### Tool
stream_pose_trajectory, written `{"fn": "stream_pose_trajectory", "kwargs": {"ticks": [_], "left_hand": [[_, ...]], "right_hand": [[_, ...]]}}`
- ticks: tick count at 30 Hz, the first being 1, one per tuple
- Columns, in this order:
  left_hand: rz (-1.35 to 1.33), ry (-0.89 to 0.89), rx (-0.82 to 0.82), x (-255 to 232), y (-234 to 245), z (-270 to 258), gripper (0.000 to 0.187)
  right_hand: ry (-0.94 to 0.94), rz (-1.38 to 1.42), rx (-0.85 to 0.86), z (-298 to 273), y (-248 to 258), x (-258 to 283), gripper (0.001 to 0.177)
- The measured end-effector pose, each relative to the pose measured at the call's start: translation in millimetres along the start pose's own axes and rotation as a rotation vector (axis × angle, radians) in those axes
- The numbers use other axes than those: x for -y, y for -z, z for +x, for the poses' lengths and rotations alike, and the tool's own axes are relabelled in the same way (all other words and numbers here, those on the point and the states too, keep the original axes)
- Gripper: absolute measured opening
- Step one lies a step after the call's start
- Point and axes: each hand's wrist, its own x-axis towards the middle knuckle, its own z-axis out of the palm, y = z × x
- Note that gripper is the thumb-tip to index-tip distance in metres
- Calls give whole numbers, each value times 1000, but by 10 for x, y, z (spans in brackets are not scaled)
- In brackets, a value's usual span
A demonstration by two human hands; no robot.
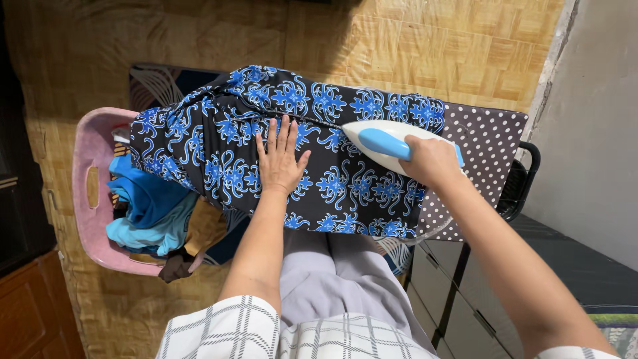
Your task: The person irons a black and blue patterned garment on an ironing board, repeatedly smoothing and repositioning the fabric while using a handheld iron. The garment is handled one at a time, with frequent adjustments to align and flatten sections before ironing.
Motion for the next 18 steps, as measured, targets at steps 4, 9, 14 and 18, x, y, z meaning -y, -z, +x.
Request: {"fn": "stream_pose_trajectory", "kwargs": {"ticks": [4,9,14,18], "left_hand": [[9,-15,-15,16,-20,-6,81],[5,-8,11,18,-30,-3,82],[4,-5,15,7,-29,-12,83],[8,-7,10,11,-20,-16,83]], "right_hand": [[54,22,193,-89,41,-134,25],[87,-18,380,-325,41,-159,28],[163,-15,440,-591,-68,-187,23],[197,-35,441,-808,-241,-176,20]]}}
